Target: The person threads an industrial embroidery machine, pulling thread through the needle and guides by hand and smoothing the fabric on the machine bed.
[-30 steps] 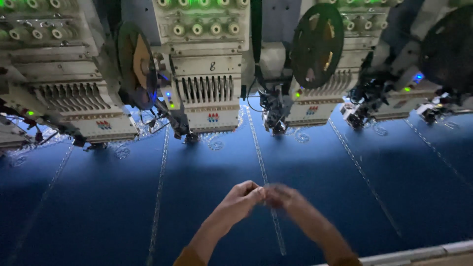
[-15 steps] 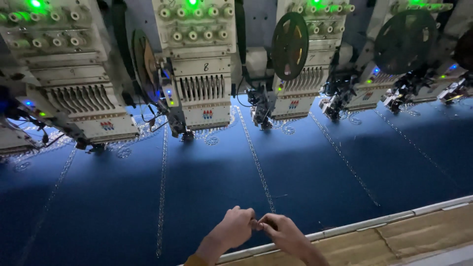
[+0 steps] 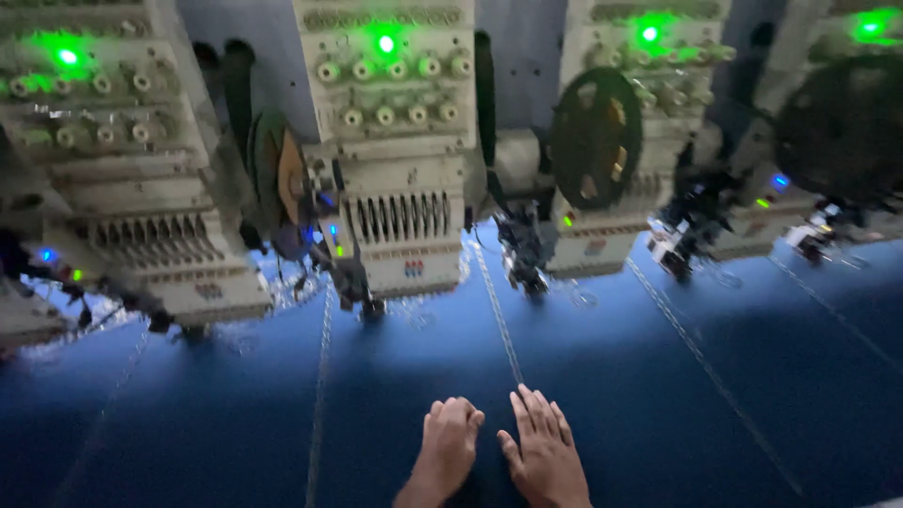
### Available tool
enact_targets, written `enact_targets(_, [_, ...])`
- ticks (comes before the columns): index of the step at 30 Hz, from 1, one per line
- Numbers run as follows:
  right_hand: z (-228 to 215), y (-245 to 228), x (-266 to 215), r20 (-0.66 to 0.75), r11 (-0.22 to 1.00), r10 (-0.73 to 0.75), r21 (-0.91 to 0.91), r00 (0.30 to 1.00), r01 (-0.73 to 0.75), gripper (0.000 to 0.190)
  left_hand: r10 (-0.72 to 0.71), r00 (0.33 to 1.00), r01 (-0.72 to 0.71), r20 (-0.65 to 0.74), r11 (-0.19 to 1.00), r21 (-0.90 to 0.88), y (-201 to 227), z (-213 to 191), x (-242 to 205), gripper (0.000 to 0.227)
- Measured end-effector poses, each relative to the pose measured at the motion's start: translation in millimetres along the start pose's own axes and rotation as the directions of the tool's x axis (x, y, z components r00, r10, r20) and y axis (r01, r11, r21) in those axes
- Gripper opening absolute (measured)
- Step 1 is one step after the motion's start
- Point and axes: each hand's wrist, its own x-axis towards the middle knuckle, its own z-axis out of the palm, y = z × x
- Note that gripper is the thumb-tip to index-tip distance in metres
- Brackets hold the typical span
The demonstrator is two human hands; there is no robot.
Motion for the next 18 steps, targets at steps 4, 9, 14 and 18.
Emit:
enact_targets(4, [15.8,-0.1,90.5,0.026,0.998,0.053,-0.017,0.998,-0.052,0.065,0.099,0.988,-0.092,-0.121,0.994,0.064,-12.3,9.1,64.6,0.017])
enact_targets(9, [55.3,17.5,196.6,-0.134,0.996,-0.037,-0.088,0.990,0.025,0.062,0.094,0.974,-0.099,-0.204,0.995,-0.015,-26.7,17.2,129.4,0.020])
enact_targets(14, [62.9,15.7,257.2,-0.074,0.999,0.032,0.006,0.997,-0.032,0.066,-0.078,0.974,0.052,-0.215,0.991,-0.125,-11.9,-2.3,148.6,0.021])
enact_targets(18, [47.8,7.1,280.2,-0.022,0.990,0.096,0.107,0.995,-0.093,0.068,-0.077,0.962,0.045,-0.264,0.991,-0.127,-12.6,6.5,153.2,0.027])
